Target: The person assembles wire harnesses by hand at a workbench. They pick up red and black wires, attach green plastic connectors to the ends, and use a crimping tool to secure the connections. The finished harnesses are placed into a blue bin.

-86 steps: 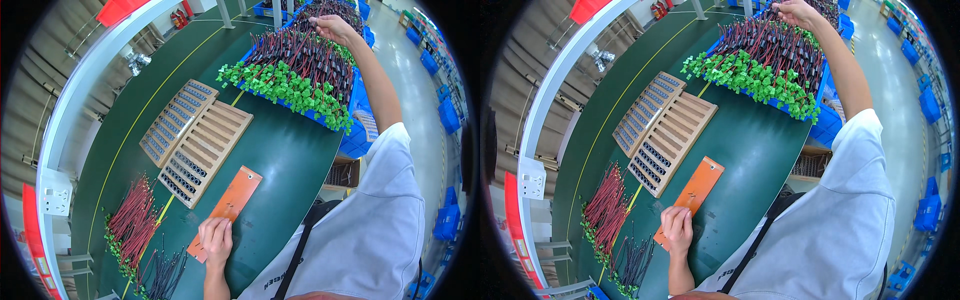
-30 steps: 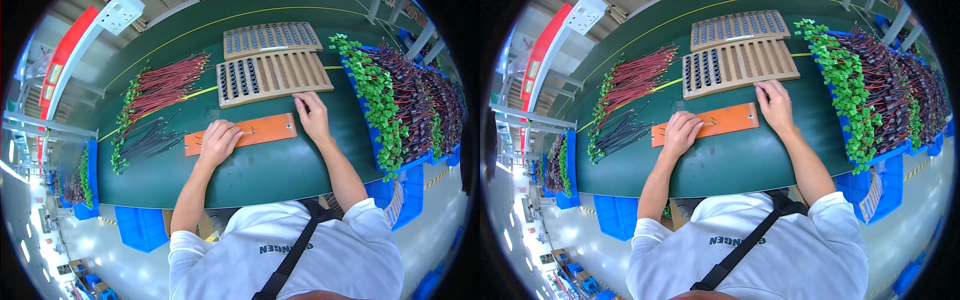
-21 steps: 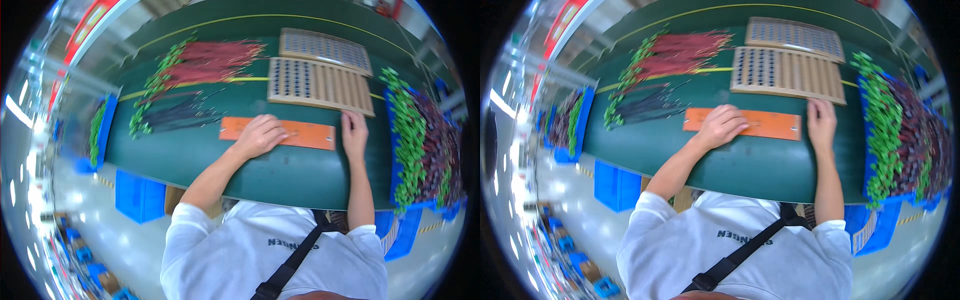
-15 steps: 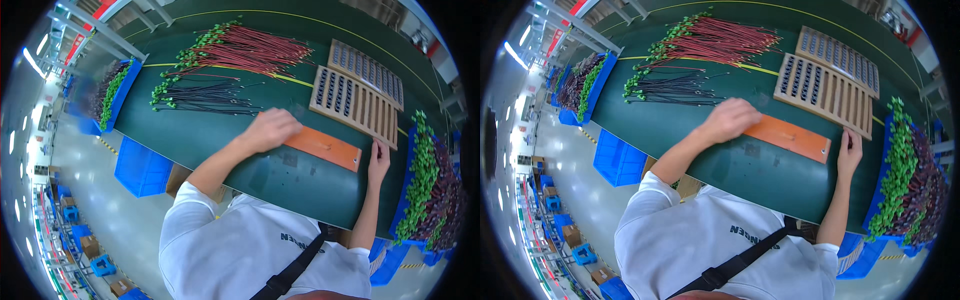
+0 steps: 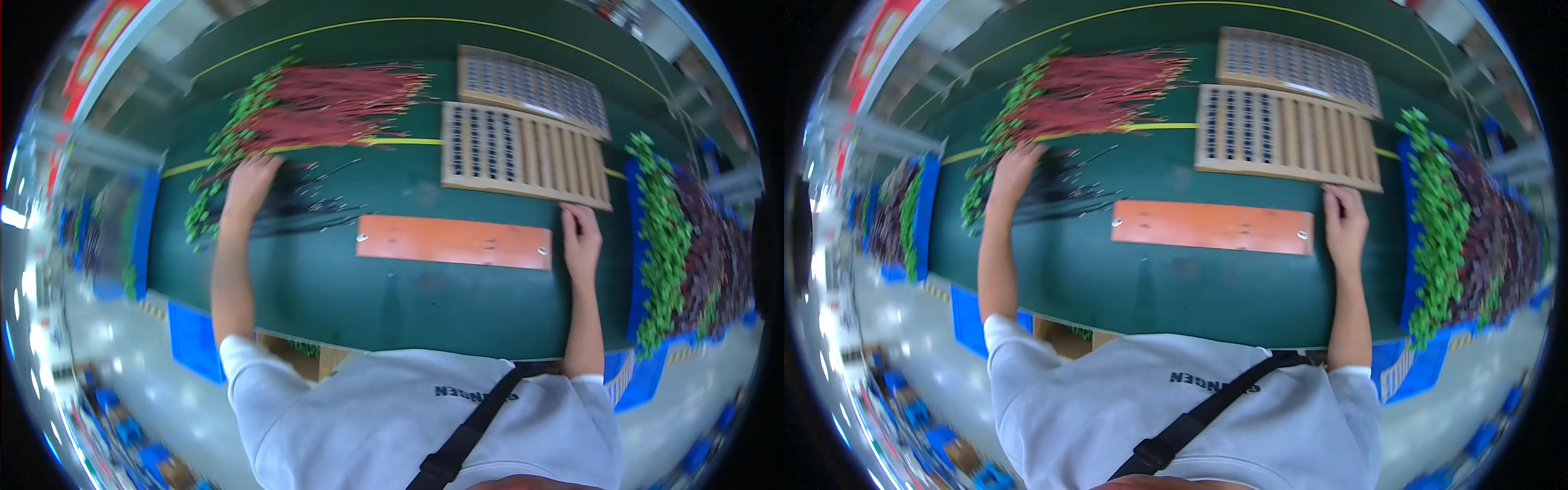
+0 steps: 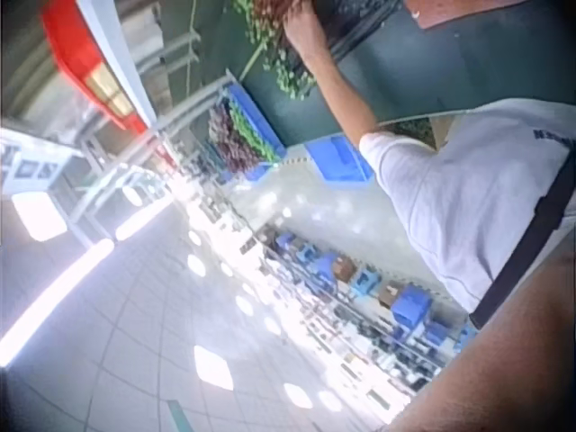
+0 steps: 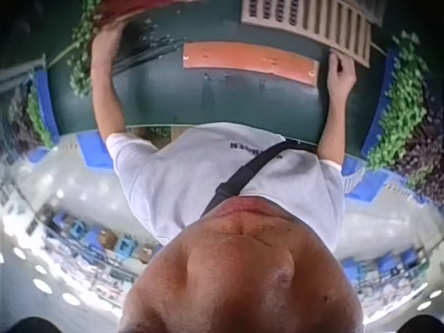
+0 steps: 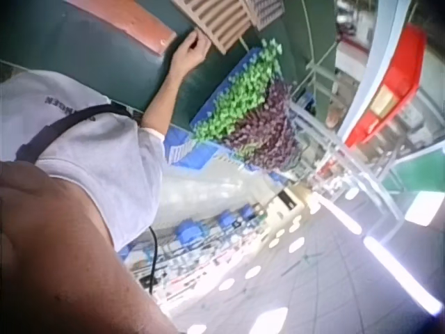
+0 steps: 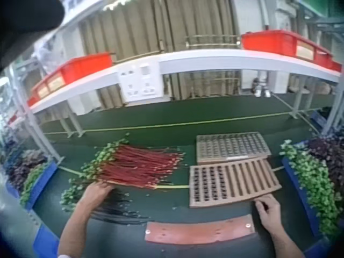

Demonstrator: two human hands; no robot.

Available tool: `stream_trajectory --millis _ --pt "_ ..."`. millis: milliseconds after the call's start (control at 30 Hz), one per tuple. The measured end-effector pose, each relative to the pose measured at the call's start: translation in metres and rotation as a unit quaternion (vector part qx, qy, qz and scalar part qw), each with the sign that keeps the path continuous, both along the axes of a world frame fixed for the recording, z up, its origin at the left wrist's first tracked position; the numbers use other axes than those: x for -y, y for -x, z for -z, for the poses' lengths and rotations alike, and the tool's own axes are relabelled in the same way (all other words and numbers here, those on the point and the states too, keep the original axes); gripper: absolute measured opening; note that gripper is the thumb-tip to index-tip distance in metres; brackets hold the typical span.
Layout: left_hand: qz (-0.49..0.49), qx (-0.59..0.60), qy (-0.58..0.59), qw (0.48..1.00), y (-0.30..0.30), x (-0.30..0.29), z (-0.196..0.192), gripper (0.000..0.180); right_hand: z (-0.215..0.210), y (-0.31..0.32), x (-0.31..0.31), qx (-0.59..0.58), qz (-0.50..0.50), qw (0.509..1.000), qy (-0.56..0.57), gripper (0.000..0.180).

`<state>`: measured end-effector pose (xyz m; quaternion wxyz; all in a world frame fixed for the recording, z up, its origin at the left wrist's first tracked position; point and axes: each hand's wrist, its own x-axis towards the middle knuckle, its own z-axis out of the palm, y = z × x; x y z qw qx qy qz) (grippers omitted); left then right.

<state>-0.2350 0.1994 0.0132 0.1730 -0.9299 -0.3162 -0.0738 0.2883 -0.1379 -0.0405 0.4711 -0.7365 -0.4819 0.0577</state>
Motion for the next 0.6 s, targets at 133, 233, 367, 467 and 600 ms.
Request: stream_trajectory --millis 133,233,367,467,600 --pt "-0.025 -0.005 0.048 0.999 -0.006 -0.006 0.010 0.026 -0.003 0.002 -0.003 0.087 0.003 0.996 -0.029 0.013" --pt "-0.041 0.027 0.058 0.997 -0.004 -0.010 0.013 0.021 -0.011 0.012 -0.022 0.135 -0.045 0.988 -0.064 0.012" --pt "-0.080 0.097 0.110 0.986 0.007 -0.005 0.003 0.015 -0.041 0.038 -0.068 0.051 -0.122 0.991 0.023 0.018" --pt "-0.074 0.117 0.157 0.978 0.023 -0.018 -0.014 0.015 -0.027 0.035 -0.096 0.161 -0.117 0.979 0.035 0.024" --pt "-0.095 0.141 0.236 0.957 0.027 -0.007 -0.021 0.020 -0.014 0.037 -0.097 0.171 -0.104 0.980 0.005 0.021"
